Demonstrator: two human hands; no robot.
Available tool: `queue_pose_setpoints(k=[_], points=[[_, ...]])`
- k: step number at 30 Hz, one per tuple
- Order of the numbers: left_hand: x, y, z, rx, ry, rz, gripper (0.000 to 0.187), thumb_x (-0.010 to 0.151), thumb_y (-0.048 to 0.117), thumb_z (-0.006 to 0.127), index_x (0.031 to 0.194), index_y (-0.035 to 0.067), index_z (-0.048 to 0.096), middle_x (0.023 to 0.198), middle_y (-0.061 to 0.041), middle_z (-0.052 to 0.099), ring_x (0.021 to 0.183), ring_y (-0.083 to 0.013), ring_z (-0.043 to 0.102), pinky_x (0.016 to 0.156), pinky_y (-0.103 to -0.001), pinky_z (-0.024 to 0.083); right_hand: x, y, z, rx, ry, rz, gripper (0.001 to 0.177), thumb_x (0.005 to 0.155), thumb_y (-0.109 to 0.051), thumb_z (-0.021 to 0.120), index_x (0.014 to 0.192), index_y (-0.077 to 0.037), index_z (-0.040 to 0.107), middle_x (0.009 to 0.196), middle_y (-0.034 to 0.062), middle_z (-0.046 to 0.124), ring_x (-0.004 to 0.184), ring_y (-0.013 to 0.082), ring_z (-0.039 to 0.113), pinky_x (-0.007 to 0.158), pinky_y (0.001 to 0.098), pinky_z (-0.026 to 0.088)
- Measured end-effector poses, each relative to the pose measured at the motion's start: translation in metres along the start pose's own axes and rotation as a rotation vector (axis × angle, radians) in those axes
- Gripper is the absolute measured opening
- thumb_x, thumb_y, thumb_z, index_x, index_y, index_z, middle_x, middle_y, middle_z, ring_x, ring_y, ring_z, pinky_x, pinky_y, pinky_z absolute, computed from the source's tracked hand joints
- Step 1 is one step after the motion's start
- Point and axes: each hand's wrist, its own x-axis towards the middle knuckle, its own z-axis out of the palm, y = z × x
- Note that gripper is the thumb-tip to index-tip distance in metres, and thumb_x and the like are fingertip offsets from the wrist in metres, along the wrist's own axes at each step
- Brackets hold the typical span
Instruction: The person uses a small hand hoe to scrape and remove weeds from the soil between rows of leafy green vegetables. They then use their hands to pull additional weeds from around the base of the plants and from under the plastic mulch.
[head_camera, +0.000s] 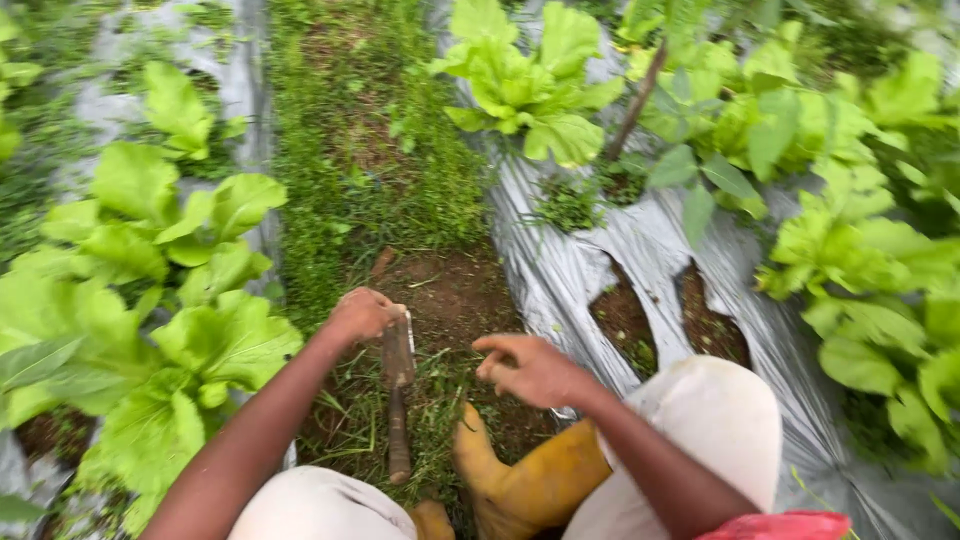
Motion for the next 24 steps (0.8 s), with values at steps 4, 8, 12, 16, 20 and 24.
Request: queue_pose_setpoints(k=[4,8,12,16,20,24], points=[[-0.026,0.023,-0.013,0.007,-0.021,0.005,0.029,0.087,0.04,0.067,0.1,0.02,0.084,0.086,-0.01,0.082,0.102,-0.0305,0.076,0.094,-0.042,0.056,-0.068,0.023,-0.089,-0.162,0.291,-0.169,0.041,0.091,-0.001,0.068,0.131,0.004,0.067,0.099,0.0286,0.077,0.08,0.0342,0.078,0.078,0.0486,0.064],[-0.038,0.023,-0.02,0.025,-0.082,0.013,0.034,0.091,0.041,0.067,0.111,0.017,0.082,0.087,-0.012,0.084,0.091,-0.0265,0.079,0.089,-0.037,0.055,-0.139,0.058,-0.146,-0.156,0.53,-0.017,0.041,0.092,0.002,0.06,0.133,0.003,0.066,0.099,0.0253,0.078,0.077,0.0304,0.077,0.082,0.0457,0.062],[-0.043,0.022,-0.017,0.003,-0.125,-0.064,0.051,0.094,0.054,0.061,0.121,0.013,0.077,0.112,-0.01,0.082,0.101,-0.0242,0.078,0.093,-0.044,0.054,-0.171,0.097,-0.159,-0.206,0.644,0.412,0.041,0.097,-0.01,0.058,0.137,-0.011,0.065,0.112,0.0098,0.079,0.091,0.0232,0.075,0.09,0.0399,0.056],[-0.043,0.015,-0.013,0.017,-0.134,-0.169,0.049,0.098,0.059,0.055,0.121,0.02,0.076,0.123,-0.002,0.08,0.114,-0.0236,0.074,0.112,-0.055,0.042,-0.181,0.157,-0.14,-0.327,0.527,0.751,0.046,0.101,-0.021,0.057,0.147,-0.018,0.055,0.134,0.0058,0.071,0.118,0.0284,0.068,0.103,0.0507,0.054],[-0.046,0.005,-0.011,-0.007,-0.148,-0.22,0.05,0.099,0.054,0.056,0.126,0.015,0.073,0.126,-0.007,0.079,0.117,-0.0266,0.072,0.116,-0.054,0.037,-0.181,0.218,-0.125,-0.25,0.562,0.804,0.044,0.101,-0.025,0.057,0.145,-0.021,0.058,0.133,0.0028,0.071,0.12,0.0304,0.064,0.102,0.0486,0.047],[-0.047,0.005,-0.01,-0.059,-0.16,-0.213,0.043,0.1,0.047,0.058,0.124,0.015,0.073,0.127,-0.007,0.078,0.121,-0.0271,0.07,0.119,-0.054,0.034,-0.163,0.206,-0.138,-0.207,0.699,0.728,0.037,0.1,-0.018,0.059,0.136,-0.016,0.067,0.121,0.0077,0.076,0.08,0.022,0.062,0.076,0.0404,0.052]])
